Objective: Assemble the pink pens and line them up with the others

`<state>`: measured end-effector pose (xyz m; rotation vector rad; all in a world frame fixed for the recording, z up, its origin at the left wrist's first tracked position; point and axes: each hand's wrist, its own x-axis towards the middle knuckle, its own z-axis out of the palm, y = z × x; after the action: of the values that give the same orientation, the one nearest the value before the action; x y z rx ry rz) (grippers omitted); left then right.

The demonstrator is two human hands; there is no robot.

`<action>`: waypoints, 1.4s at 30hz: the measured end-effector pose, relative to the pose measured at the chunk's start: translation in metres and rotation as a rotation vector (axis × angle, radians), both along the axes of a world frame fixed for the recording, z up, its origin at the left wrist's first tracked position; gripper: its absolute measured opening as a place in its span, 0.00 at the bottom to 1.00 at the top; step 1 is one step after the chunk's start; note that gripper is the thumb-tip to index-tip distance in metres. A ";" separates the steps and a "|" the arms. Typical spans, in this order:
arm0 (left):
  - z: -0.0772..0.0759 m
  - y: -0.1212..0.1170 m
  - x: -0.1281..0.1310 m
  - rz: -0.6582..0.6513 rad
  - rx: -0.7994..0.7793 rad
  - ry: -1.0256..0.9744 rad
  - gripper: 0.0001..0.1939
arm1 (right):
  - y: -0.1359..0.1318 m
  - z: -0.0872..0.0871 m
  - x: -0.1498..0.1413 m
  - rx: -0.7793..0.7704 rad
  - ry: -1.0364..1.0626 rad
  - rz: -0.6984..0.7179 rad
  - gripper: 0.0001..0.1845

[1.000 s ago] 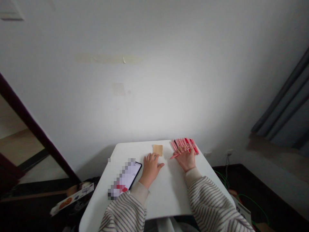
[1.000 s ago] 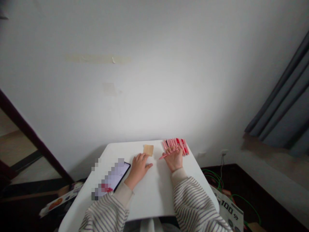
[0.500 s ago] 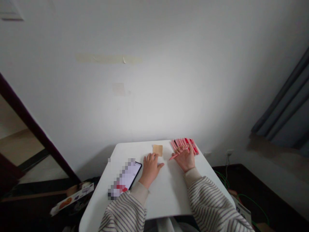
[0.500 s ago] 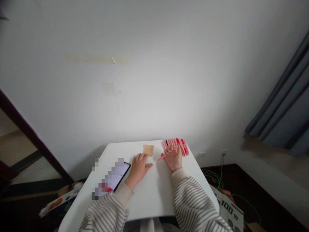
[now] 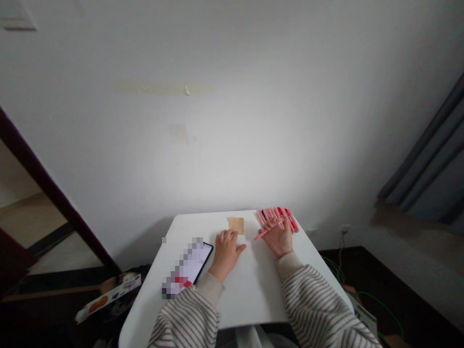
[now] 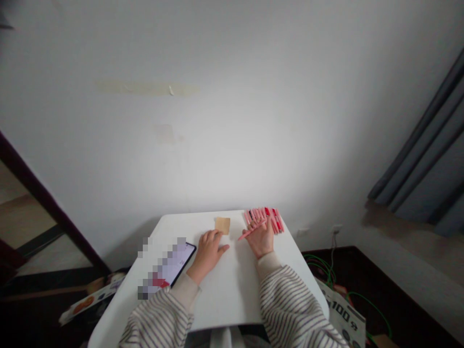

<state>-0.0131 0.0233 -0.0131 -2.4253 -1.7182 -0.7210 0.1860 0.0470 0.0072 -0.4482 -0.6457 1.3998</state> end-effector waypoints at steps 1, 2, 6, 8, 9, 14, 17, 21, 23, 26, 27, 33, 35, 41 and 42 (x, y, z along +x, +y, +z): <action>0.000 0.001 0.000 0.003 0.000 0.003 0.22 | 0.000 0.000 0.000 -0.007 0.035 0.029 0.19; 0.000 0.001 0.000 0.006 -0.001 0.004 0.22 | 0.000 -0.001 -0.001 -0.015 0.063 0.051 0.15; 0.001 0.001 0.000 0.008 -0.022 0.001 0.21 | 0.004 -0.004 -0.003 -0.084 0.098 0.055 0.07; 0.002 0.000 0.000 0.007 -0.031 -0.005 0.21 | 0.005 -0.006 -0.005 -0.115 0.069 0.043 0.10; 0.002 0.000 0.000 0.008 -0.034 -0.009 0.22 | 0.005 -0.006 -0.006 -0.121 0.049 0.041 0.12; 0.001 0.000 0.000 0.031 -0.048 -0.030 0.21 | 0.002 -0.007 -0.011 -0.088 -0.058 0.023 0.22; 0.001 0.001 -0.001 0.025 -0.047 -0.037 0.20 | 0.003 -0.009 -0.012 -0.049 -0.166 -0.032 0.22; 0.002 0.002 -0.001 0.033 -0.057 -0.045 0.17 | 0.008 -0.015 -0.012 0.007 -0.404 -0.206 0.25; 0.003 0.002 0.000 0.044 -0.061 -0.046 0.16 | 0.011 -0.016 -0.012 0.062 -0.507 -0.278 0.24; 0.005 0.003 0.000 0.051 -0.057 -0.037 0.14 | 0.013 -0.017 -0.011 0.199 -0.707 -0.400 0.21; 0.006 0.003 0.000 0.051 -0.057 -0.036 0.13 | 0.012 -0.018 -0.011 0.235 -0.777 -0.430 0.21; 0.014 0.003 -0.001 0.062 -0.090 -0.051 0.13 | 0.009 -0.023 -0.009 0.354 -1.074 -0.379 0.18; 0.015 0.003 -0.002 0.084 -0.109 -0.054 0.13 | 0.009 -0.026 -0.010 0.375 -1.107 -0.389 0.16; 0.016 0.001 0.000 0.114 -0.097 -0.055 0.11 | 0.010 -0.031 -0.016 0.365 -1.133 -0.451 0.14; 0.016 0.000 0.000 0.117 -0.093 -0.054 0.11 | 0.010 -0.031 -0.017 0.351 -1.132 -0.457 0.13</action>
<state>-0.0127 0.0232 0.0033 -2.3598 -1.9367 -0.7142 0.1692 0.0570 -0.0241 -1.0339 -1.5472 0.4759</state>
